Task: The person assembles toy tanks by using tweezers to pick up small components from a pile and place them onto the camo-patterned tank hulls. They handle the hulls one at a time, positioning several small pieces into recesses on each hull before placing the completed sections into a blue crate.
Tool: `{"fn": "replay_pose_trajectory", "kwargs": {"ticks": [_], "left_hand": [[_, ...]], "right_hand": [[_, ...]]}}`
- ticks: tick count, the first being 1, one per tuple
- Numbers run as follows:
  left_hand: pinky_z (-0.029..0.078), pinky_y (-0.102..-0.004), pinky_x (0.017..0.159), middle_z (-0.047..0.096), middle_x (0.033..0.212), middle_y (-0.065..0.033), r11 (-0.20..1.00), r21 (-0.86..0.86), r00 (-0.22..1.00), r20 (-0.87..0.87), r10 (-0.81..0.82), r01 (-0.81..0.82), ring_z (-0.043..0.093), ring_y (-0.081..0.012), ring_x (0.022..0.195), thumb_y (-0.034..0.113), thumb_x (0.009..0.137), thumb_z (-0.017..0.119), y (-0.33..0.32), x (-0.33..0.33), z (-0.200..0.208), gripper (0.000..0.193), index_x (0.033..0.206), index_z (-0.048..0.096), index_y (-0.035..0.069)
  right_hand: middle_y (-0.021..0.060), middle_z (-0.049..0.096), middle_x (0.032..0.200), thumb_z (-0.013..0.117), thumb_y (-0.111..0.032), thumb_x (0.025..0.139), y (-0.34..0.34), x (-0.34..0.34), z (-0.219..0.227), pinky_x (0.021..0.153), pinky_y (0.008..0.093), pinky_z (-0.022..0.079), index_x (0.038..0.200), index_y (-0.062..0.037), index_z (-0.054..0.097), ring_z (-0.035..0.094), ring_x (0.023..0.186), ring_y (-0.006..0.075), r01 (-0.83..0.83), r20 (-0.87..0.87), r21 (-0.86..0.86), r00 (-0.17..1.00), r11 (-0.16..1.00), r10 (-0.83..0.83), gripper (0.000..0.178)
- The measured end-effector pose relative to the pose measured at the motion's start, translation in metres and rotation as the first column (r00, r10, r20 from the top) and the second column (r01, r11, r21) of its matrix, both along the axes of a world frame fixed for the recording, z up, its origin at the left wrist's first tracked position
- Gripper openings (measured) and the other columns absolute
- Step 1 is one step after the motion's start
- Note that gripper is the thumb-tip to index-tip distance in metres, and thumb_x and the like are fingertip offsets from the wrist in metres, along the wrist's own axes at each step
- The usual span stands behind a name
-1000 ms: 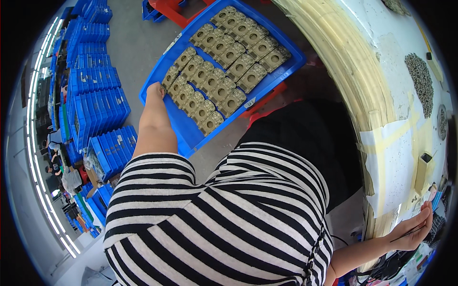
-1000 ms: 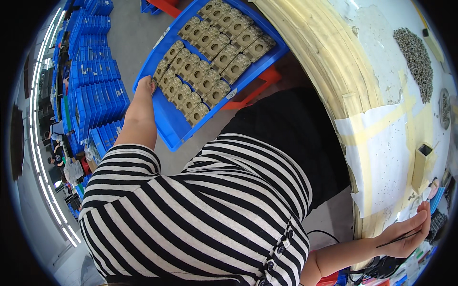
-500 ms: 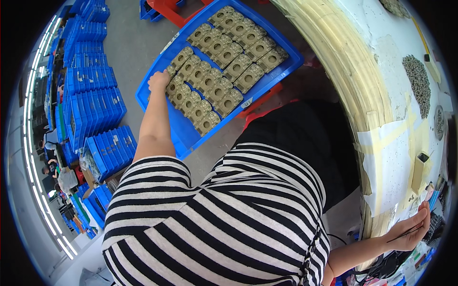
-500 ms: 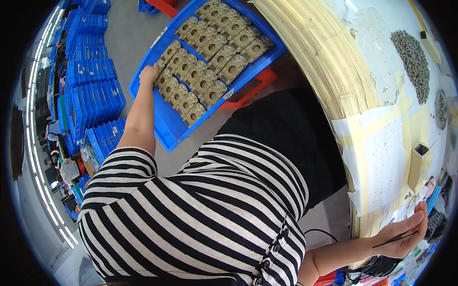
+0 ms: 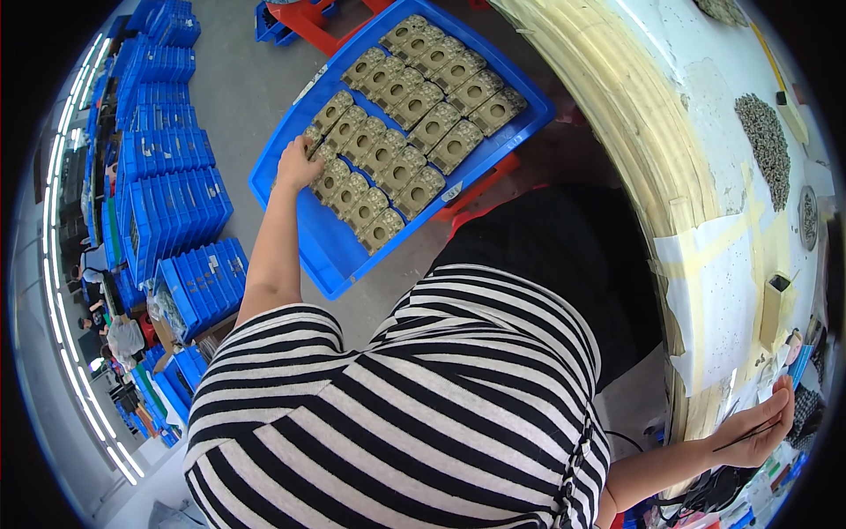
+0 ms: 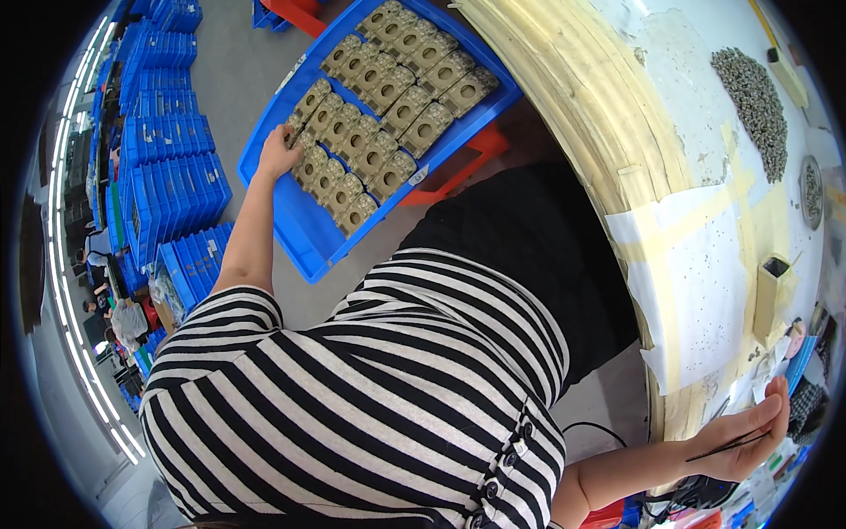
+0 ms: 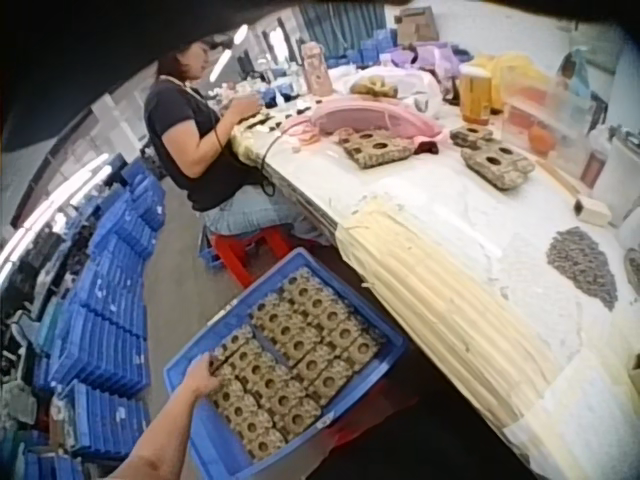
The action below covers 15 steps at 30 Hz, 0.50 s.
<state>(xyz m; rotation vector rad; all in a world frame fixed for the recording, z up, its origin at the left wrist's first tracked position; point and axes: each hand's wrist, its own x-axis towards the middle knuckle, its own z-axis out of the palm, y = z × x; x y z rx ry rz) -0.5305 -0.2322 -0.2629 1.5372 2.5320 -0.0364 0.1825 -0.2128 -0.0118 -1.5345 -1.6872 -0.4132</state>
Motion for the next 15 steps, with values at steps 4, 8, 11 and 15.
{"fn": "replay_pose_trajectory", "kwargs": {"ticks": [4, 8, 11, 15], "left_hand": [[0.045, -0.0411, 0.087, 0.059, 0.103, -0.0174, 0.997, -0.068, 0.997, 0.078, -0.014, 0.019, 0.055, -0.0344, 0.103, 0.018, 0.067, 0.068, -0.005, 0.004, 0.006, 0.043, 0.105, 0.052, 0.005], [0.044, -0.0406, 0.086, 0.059, 0.102, -0.0164, 0.988, -0.146, 0.993, 0.099, 0.071, -0.056, 0.056, -0.0330, 0.101, 0.017, 0.065, 0.070, 0.004, 0.006, 0.009, 0.039, 0.098, 0.052, 0.005], [0.042, -0.0426, 0.089, 0.058, 0.102, -0.0142, 0.981, -0.194, 0.994, 0.104, 0.020, 0.000, 0.055, -0.0314, 0.103, 0.021, 0.063, 0.072, 0.002, -0.004, 0.006, 0.038, 0.094, 0.053, 0.008], [0.036, -0.0443, 0.095, 0.054, 0.105, -0.0100, 0.942, -0.327, 0.991, 0.133, -0.035, 0.077, 0.049, -0.0297, 0.108, 0.032, 0.058, 0.079, 0.004, 0.006, 0.026, 0.046, 0.090, 0.055, 0.010]], "right_hand": [[0.0154, 0.066, 0.093, 0.052, -0.006, 0.093, 0.002, -0.005, 0.001, 0.075, 0.0265, 0.056, 0.097, 0.0110, 0.060, 0.065, 0.080, 0.0185, -0.003, -0.012, 0.004, 1.000, 1.000, 0.003, 0.019], [0.0149, 0.066, 0.092, 0.053, -0.006, 0.093, 0.001, -0.003, 0.000, 0.075, 0.0261, 0.056, 0.097, 0.0108, 0.060, 0.065, 0.079, 0.0181, -0.007, -0.009, 0.009, 1.000, 1.000, 0.007, 0.018], [0.0150, 0.066, 0.093, 0.053, -0.005, 0.093, -0.002, -0.001, -0.001, 0.076, 0.0266, 0.055, 0.097, 0.0108, 0.060, 0.065, 0.081, 0.0187, 0.006, -0.033, 0.008, 0.999, 1.000, -0.006, 0.017], [0.0157, 0.066, 0.097, 0.053, -0.003, 0.092, -0.008, 0.004, -0.001, 0.078, 0.0277, 0.055, 0.098, 0.0111, 0.059, 0.065, 0.084, 0.0199, 0.040, -0.049, -0.008, 0.998, 0.999, -0.040, 0.016]]}}
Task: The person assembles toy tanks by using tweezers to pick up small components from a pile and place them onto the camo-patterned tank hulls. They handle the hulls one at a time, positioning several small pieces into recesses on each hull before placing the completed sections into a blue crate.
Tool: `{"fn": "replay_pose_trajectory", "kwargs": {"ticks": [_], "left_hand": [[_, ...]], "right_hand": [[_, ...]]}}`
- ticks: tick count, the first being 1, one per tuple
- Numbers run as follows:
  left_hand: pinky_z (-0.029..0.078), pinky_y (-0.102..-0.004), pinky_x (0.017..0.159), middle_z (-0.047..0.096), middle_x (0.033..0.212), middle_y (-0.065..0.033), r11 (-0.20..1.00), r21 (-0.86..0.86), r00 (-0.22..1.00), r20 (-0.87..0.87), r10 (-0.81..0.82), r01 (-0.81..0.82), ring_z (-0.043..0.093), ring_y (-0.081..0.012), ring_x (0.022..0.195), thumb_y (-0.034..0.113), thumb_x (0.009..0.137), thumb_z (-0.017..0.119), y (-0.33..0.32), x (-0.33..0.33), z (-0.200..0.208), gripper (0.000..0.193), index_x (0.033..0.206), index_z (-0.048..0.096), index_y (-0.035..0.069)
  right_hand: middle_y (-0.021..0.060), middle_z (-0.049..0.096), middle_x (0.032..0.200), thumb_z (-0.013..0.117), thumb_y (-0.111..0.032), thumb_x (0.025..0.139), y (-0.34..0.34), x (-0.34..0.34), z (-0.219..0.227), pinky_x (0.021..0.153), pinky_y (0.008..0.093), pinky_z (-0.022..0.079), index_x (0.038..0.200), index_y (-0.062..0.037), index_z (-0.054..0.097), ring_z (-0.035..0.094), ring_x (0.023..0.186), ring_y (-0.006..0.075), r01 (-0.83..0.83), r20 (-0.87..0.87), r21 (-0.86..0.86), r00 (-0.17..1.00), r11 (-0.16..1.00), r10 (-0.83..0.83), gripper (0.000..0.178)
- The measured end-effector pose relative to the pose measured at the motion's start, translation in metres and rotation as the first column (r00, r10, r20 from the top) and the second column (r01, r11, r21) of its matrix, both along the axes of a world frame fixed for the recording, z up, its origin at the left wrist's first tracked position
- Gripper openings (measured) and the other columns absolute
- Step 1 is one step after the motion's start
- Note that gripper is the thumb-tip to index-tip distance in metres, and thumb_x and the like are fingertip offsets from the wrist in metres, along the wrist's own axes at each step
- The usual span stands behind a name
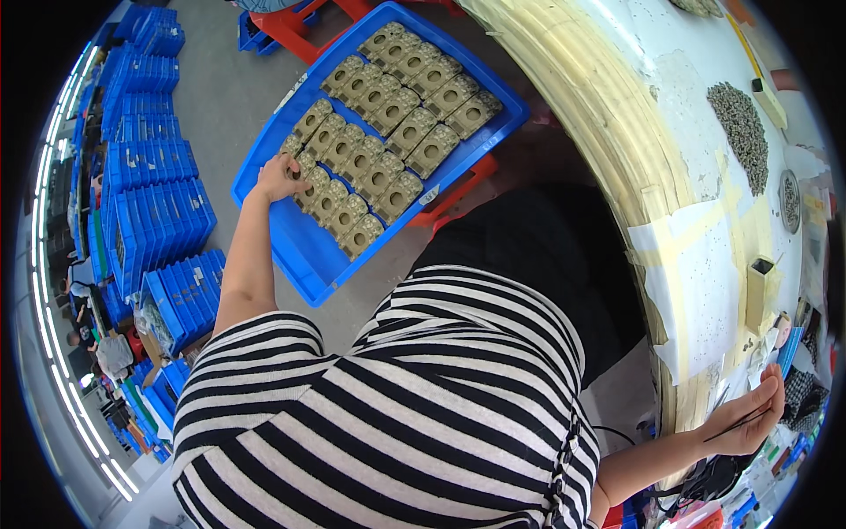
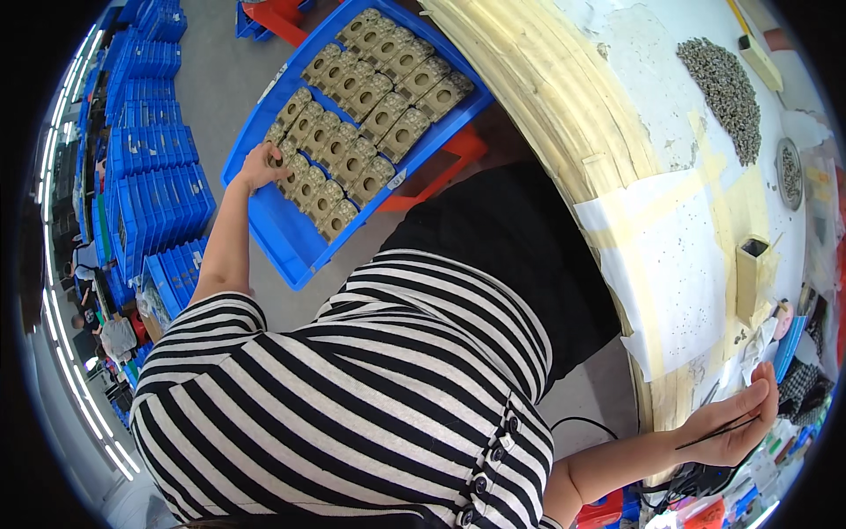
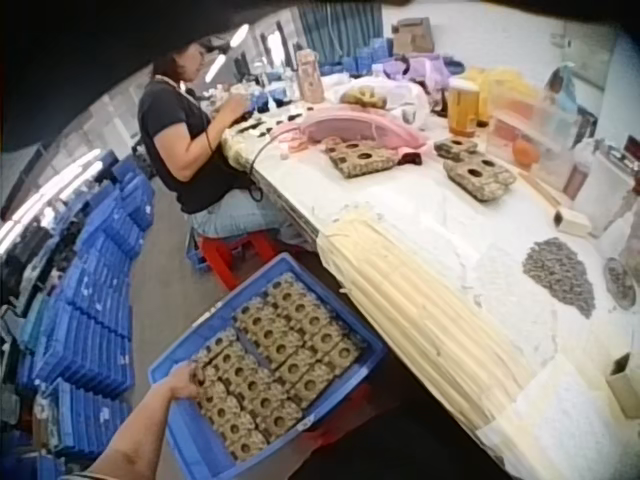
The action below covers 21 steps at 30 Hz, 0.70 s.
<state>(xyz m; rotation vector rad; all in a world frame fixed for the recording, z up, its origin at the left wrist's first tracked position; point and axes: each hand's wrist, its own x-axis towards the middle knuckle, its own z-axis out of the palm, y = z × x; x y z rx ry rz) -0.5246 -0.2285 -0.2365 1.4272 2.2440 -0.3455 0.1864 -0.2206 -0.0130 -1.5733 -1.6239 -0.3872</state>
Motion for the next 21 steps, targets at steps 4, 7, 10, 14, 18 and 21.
{"fn": "replay_pose_trajectory", "kwargs": {"ticks": [4, 7, 10, 14, 18, 21], "left_hand": [[0.037, -0.0413, 0.091, 0.055, 0.102, -0.0096, 0.984, 0.074, 0.983, -0.098, -0.153, 0.161, 0.050, -0.0306, 0.103, 0.038, 0.056, 0.082, -0.011, 0.003, -0.001, 0.047, 0.085, 0.057, 0.010], [0.037, -0.0413, 0.092, 0.054, 0.105, -0.0091, 0.969, 0.106, 0.968, -0.137, -0.209, 0.224, 0.048, -0.0305, 0.106, 0.038, 0.058, 0.081, -0.018, -0.007, -0.012, 0.043, 0.084, 0.060, 0.012], [0.037, -0.0409, 0.092, 0.054, 0.107, -0.0095, 0.961, 0.115, 0.961, -0.151, -0.233, 0.251, 0.048, -0.0309, 0.107, 0.037, 0.061, 0.080, -0.021, -0.012, -0.017, 0.038, 0.083, 0.061, 0.013], [0.022, -0.0524, 0.109, 0.051, 0.116, -0.0104, 0.991, -0.014, 0.986, -0.095, -0.134, 0.133, 0.039, -0.0319, 0.122, 0.037, 0.064, 0.078, -0.008, 0.002, -0.007, 0.037, 0.087, 0.061, 0.013], [0.023, -0.0522, 0.108, 0.052, 0.110, -0.0106, 0.985, 0.056, 0.979, -0.133, -0.153, 0.162, 0.041, -0.0322, 0.118, 0.036, 0.065, 0.077, -0.001, 0.013, -0.004, 0.037, 0.087, 0.060, 0.013], [0.023, -0.0523, 0.108, 0.052, 0.107, -0.0107, 0.986, 0.070, 0.983, -0.107, -0.146, 0.154, 0.042, -0.0319, 0.116, 0.036, 0.065, 0.077, 0.004, 0.011, -0.007, 0.037, 0.088, 0.059, 0.013]], "right_hand": [[0.0142, 0.066, 0.092, 0.052, -0.005, 0.093, 0.001, -0.003, -0.002, 0.075, 0.0262, 0.055, 0.096, 0.0105, 0.060, 0.064, 0.080, 0.0181, -0.017, 0.000, 0.010, 1.000, 1.000, 0.017, 0.018], [0.0142, 0.066, 0.092, 0.052, -0.005, 0.093, 0.003, -0.005, -0.002, 0.075, 0.0262, 0.055, 0.096, 0.0104, 0.060, 0.064, 0.080, 0.0179, -0.037, -0.013, 0.013, 0.999, 0.999, 0.037, 0.017], [0.0141, 0.066, 0.091, 0.052, -0.005, 0.093, 0.004, -0.006, -0.002, 0.075, 0.0262, 0.055, 0.096, 0.0106, 0.060, 0.064, 0.080, 0.0180, -0.045, -0.006, 0.015, 0.999, 0.999, 0.045, 0.017], [0.0141, 0.066, 0.091, 0.052, -0.005, 0.094, 0.002, -0.005, -0.002, 0.075, 0.0263, 0.055, 0.095, 0.0107, 0.060, 0.064, 0.080, 0.0181, -0.032, 0.004, 0.006, 0.999, 0.999, 0.032, 0.017], [0.0140, 0.066, 0.091, 0.052, -0.005, 0.094, 0.002, -0.004, -0.005, 0.075, 0.0264, 0.055, 0.095, 0.0105, 0.060, 0.064, 0.079, 0.0180, -0.033, -0.007, 0.008, 0.999, 0.999, 0.033, 0.017], [0.0140, 0.066, 0.091, 0.052, -0.005, 0.094, 0.002, -0.005, -0.004, 0.075, 0.0266, 0.055, 0.095, 0.0105, 0.060, 0.064, 0.079, 0.0181, -0.032, -0.008, 0.008, 0.999, 0.999, 0.032, 0.018]]}}
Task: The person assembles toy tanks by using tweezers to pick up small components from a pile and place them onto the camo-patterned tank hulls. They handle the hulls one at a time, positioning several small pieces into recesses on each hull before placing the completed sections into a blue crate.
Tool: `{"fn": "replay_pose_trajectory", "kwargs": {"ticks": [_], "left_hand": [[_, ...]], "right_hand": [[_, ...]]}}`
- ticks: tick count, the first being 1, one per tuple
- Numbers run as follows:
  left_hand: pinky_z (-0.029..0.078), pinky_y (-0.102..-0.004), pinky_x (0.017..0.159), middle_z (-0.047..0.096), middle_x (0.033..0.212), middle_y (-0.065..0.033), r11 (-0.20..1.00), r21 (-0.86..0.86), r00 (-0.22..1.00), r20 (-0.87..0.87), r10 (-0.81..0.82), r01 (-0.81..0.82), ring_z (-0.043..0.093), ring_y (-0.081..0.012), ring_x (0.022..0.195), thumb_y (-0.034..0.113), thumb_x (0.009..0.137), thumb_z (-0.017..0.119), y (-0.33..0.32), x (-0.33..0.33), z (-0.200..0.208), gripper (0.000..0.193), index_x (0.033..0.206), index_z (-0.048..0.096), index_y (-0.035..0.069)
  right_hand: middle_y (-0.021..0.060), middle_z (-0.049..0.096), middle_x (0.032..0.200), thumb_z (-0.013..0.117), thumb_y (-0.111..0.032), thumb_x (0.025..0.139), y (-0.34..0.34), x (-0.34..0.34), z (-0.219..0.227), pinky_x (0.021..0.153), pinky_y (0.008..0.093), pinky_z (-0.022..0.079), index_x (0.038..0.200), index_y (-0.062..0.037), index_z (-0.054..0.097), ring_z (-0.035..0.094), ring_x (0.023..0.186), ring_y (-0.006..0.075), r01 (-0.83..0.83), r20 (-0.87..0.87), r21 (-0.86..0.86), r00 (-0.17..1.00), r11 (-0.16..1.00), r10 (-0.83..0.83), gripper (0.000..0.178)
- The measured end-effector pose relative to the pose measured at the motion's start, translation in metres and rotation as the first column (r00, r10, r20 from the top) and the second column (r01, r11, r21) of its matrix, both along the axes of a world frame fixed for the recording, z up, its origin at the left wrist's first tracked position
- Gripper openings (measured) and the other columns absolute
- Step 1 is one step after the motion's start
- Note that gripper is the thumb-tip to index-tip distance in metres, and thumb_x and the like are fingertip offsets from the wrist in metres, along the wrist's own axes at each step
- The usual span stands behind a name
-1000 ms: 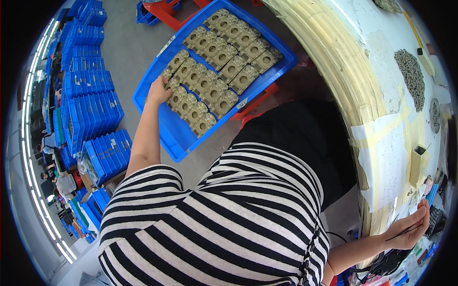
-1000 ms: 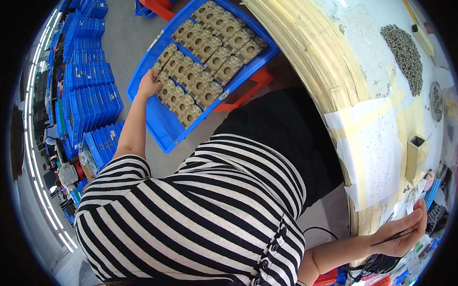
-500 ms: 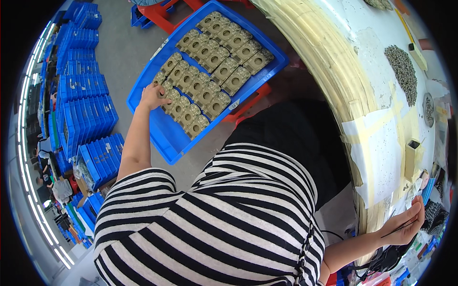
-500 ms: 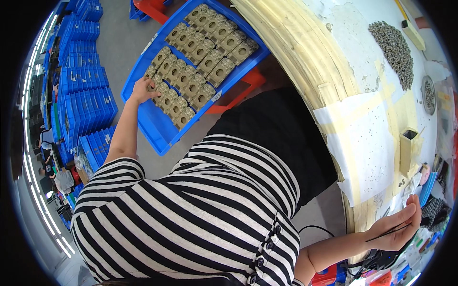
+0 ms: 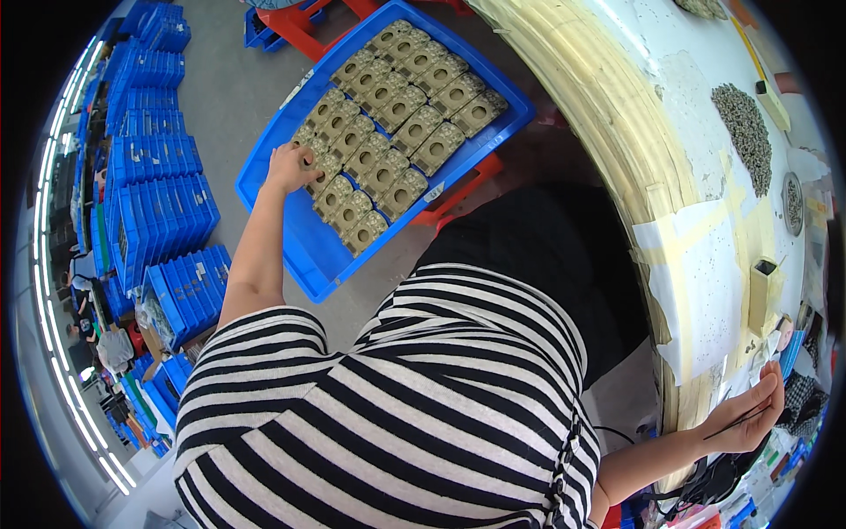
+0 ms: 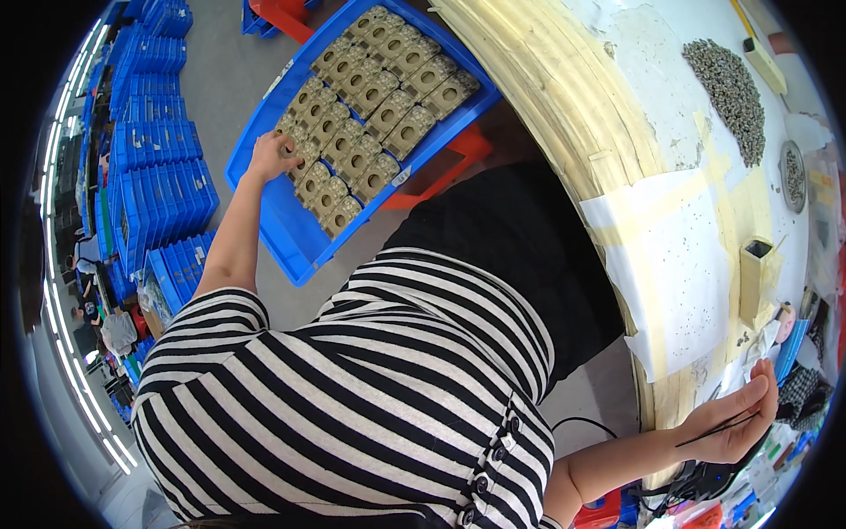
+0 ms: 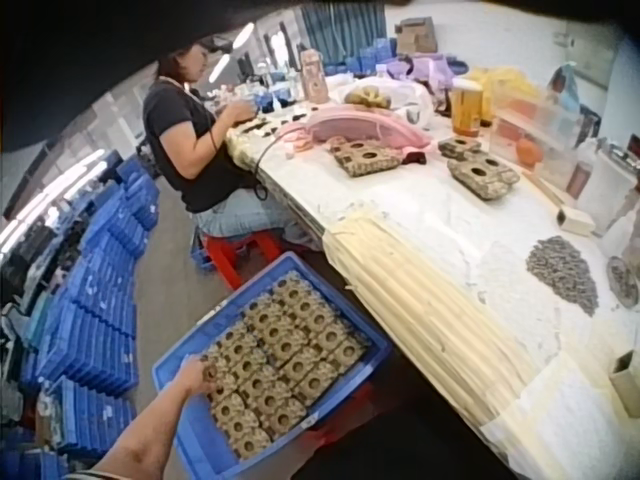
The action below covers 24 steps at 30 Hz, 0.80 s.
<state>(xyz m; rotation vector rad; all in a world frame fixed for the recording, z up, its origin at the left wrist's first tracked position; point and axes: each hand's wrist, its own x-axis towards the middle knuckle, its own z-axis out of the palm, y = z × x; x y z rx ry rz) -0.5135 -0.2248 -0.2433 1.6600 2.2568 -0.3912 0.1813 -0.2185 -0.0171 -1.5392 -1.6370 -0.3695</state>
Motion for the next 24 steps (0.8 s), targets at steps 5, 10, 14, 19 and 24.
{"fn": "replay_pose_trajectory", "kwargs": {"ticks": [5, 10, 14, 19, 24], "left_hand": [[0.029, -0.0485, 0.105, 0.052, 0.108, -0.0118, 1.000, -0.005, 0.998, 0.053, 0.029, -0.029, 0.044, -0.0319, 0.114, 0.034, 0.065, 0.077, -0.002, 0.003, 0.009, 0.040, 0.092, 0.058, 0.012], [0.042, -0.0388, 0.088, 0.056, 0.103, -0.0132, 0.854, 0.403, 0.940, 0.225, 0.256, -0.329, 0.053, -0.0291, 0.099, 0.031, 0.068, 0.074, -0.042, -0.038, -0.025, 0.037, 0.093, 0.058, 0.009], [0.045, -0.0405, 0.084, 0.060, 0.093, -0.0152, 0.705, 0.608, 0.912, 0.080, 0.403, -0.365, 0.057, -0.0326, 0.094, 0.028, 0.073, 0.068, -0.053, -0.054, -0.034, 0.031, 0.094, 0.058, 0.007], [0.048, -0.0411, 0.078, 0.064, 0.089, -0.0150, 0.488, 0.410, 0.593, 0.178, 0.785, -0.770, 0.061, -0.0315, 0.091, 0.033, 0.083, 0.059, -0.062, 0.001, -0.036, 0.028, 0.091, 0.056, 0.006], [0.052, -0.0432, 0.073, 0.055, 0.114, -0.0171, 0.155, 0.056, 0.165, 0.345, 0.924, -0.986, 0.057, -0.0305, 0.102, 0.040, 0.090, 0.050, -0.071, 0.071, -0.034, 0.045, 0.119, 0.041, 0.007]], "right_hand": [[0.0143, 0.066, 0.091, 0.052, -0.006, 0.093, -0.003, 0.002, 0.001, 0.074, 0.0268, 0.055, 0.095, 0.0107, 0.060, 0.064, 0.079, 0.0182, 0.012, -0.001, 0.001, 1.000, 1.000, -0.012, 0.018], [0.0143, 0.066, 0.091, 0.052, -0.005, 0.093, -0.005, 0.003, 0.000, 0.075, 0.0268, 0.055, 0.096, 0.0109, 0.060, 0.064, 0.080, 0.0184, 0.008, -0.007, 0.002, 1.000, 1.000, -0.008, 0.018], [0.0149, 0.066, 0.091, 0.052, -0.004, 0.093, -0.005, 0.003, 0.000, 0.075, 0.0267, 0.055, 0.096, 0.0114, 0.060, 0.064, 0.080, 0.0188, -0.004, -0.004, 0.000, 1.000, 1.000, 0.004, 0.017], [0.0154, 0.066, 0.092, 0.052, -0.004, 0.093, -0.001, 0.001, 0.002, 0.075, 0.0268, 0.056, 0.096, 0.0120, 0.060, 0.065, 0.080, 0.0189, -0.015, 0.012, 0.006, 1.000, 1.000, 0.015, 0.018], [0.0148, 0.066, 0.096, 0.053, -0.002, 0.092, -0.005, 0.007, 0.000, 0.079, 0.0270, 0.055, 0.099, 0.0103, 0.060, 0.065, 0.083, 0.0186, -0.029, 0.010, -0.013, 1.000, 1.000, 0.029, 0.016]]}}
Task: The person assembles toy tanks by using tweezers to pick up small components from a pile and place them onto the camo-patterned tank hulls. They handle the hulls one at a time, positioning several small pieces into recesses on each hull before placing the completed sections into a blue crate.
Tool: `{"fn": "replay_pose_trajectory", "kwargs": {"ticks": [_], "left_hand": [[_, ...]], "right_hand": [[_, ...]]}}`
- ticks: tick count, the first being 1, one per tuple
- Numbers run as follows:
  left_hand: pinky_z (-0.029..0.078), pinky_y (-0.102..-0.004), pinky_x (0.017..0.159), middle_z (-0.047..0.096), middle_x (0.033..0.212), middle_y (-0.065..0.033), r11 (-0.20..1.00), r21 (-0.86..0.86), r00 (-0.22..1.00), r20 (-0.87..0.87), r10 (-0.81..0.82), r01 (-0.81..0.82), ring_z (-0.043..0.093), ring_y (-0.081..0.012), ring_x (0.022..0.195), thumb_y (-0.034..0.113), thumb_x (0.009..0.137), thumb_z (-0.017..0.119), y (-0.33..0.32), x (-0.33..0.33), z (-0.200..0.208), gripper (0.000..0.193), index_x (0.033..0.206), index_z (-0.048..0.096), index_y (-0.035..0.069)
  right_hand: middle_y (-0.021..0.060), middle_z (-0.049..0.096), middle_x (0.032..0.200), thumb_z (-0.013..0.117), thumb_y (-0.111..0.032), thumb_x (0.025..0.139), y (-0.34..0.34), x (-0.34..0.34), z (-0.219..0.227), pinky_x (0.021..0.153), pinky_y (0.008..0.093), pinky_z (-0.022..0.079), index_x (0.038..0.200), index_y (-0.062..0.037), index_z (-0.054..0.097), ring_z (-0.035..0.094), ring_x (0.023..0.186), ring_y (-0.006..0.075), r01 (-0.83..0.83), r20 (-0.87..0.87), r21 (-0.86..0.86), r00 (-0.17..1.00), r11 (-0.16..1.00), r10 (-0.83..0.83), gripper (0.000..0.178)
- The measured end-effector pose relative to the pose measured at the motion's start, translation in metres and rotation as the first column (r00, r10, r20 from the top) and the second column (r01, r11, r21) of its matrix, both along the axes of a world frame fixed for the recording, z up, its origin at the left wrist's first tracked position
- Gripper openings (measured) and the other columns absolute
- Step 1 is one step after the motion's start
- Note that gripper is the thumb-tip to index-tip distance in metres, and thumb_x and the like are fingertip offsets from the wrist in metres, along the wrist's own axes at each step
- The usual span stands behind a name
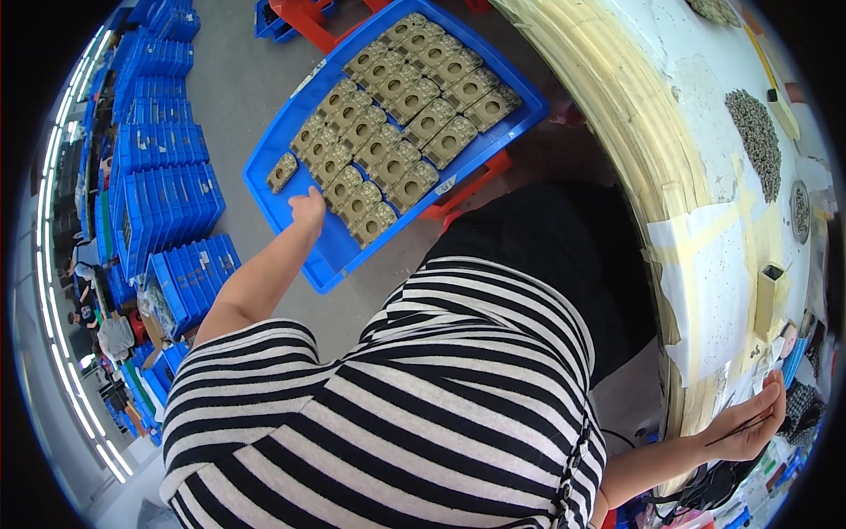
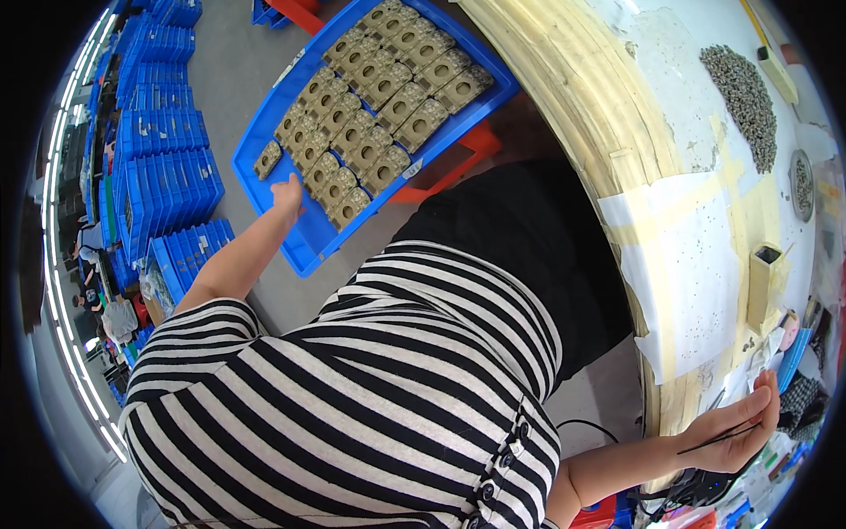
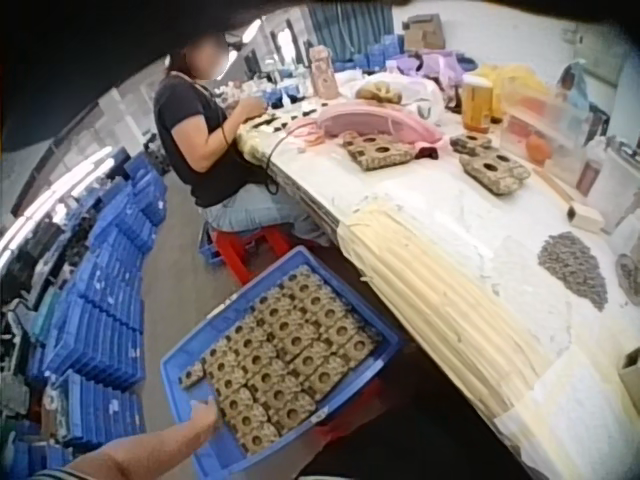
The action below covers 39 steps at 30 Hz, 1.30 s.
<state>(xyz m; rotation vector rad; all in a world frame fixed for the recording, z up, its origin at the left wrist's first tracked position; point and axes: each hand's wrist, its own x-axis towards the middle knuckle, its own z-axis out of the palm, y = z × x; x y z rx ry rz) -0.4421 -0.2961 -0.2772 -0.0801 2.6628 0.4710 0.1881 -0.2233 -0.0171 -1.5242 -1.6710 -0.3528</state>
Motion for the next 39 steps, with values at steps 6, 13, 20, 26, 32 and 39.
{"fn": "replay_pose_trajectory", "kwargs": {"ticks": [6, 13, 20, 26, 32, 39], "left_hand": [[0.049, -0.0486, 0.081, 0.039, 0.131, -0.0153, 0.961, 0.151, 0.893, 0.425, 0.147, -0.230, 0.050, -0.0327, 0.105, 0.048, 0.093, 0.040, 0.000, 0.011, -0.017, 0.060, 0.135, 0.021, 0.010], [0.045, -0.0478, 0.085, 0.044, 0.117, -0.0127, 0.957, 0.204, 0.882, 0.463, 0.091, -0.205, 0.048, -0.0283, 0.100, 0.053, 0.093, 0.037, 0.005, 0.011, -0.022, 0.059, 0.129, 0.039, 0.006], [0.045, -0.0433, 0.084, 0.059, 0.103, -0.0179, 0.856, -0.286, 0.779, -0.361, -0.513, 0.431, 0.056, -0.0324, 0.097, 0.043, 0.092, 0.045, 0.002, 0.004, 0.012, 0.045, 0.117, 0.050, 0.006], [0.041, -0.0388, 0.084, 0.055, 0.100, -0.0134, 0.373, 0.191, 0.339, -0.859, -0.384, 0.908, 0.052, -0.0286, 0.093, 0.019, 0.093, 0.050, 0.132, 0.062, 0.118, 0.026, 0.111, 0.053, 0.001], [0.042, -0.0395, 0.085, 0.056, 0.099, -0.0108, -0.352, -0.181, -0.234, -0.966, -0.113, 0.918, 0.053, -0.0298, 0.096, 0.003, 0.076, 0.065, 0.247, 0.195, 0.245, 0.021, 0.097, 0.061, 0.004], [0.043, -0.0385, 0.086, 0.058, 0.100, -0.0099, -0.335, -0.225, -0.299, -0.936, -0.186, 0.915, 0.054, -0.0287, 0.099, 0.020, 0.081, 0.064, 0.354, 0.226, 0.255, 0.022, 0.100, 0.061, 0.009]], "right_hand": [[0.0144, 0.066, 0.097, 0.054, -0.003, 0.092, -0.002, 0.005, -0.002, 0.079, 0.0272, 0.055, 0.099, 0.0099, 0.060, 0.065, 0.084, 0.0184, -0.013, -0.035, -0.012, 0.999, 1.000, 0.012, 0.016], [0.0156, 0.064, 0.092, 0.050, -0.001, 0.093, -0.007, -0.003, -0.004, 0.076, 0.0272, 0.055, 0.096, 0.0115, 0.058, 0.063, 0.081, 0.0196, 0.047, -0.053, -0.018, 0.997, 0.999, -0.048, 0.015], [0.0150, 0.062, 0.084, 0.053, -0.001, 0.088, 0.004, -0.011, 0.015, 0.075, 0.0310, 0.046, 0.092, 0.0043, 0.060, 0.059, 0.078, 0.0247, 0.020, 0.012, -0.060, 1.000, 0.998, -0.019, 0.009], [0.0171, 0.062, 0.082, 0.057, -0.008, 0.086, 0.002, -0.006, 0.023, 0.070, 0.0333, 0.046, 0.088, 0.0012, 0.059, 0.060, 0.077, 0.0285, 0.020, 0.059, 0.010, 0.998, 1.000, -0.021, 0.010], [0.0174, 0.061, 0.079, 0.057, -0.008, 0.085, 0.003, -0.007, 0.019, 0.068, 0.0338, 0.045, 0.086, 0.0005, 0.059, 0.059, 0.074, 0.0288, 0.043, 0.089, 0.029, 0.995, 0.999, -0.046, 0.009], [0.0181, 0.061, 0.079, 0.057, -0.005, 0.086, -0.004, -0.003, 0.016, 0.068, 0.0344, 0.046, 0.086, 0.0020, 0.058, 0.059, 0.074, 0.0287, 0.081, 0.090, 0.018, 0.993, 0.997, -0.082, 0.007]]}}
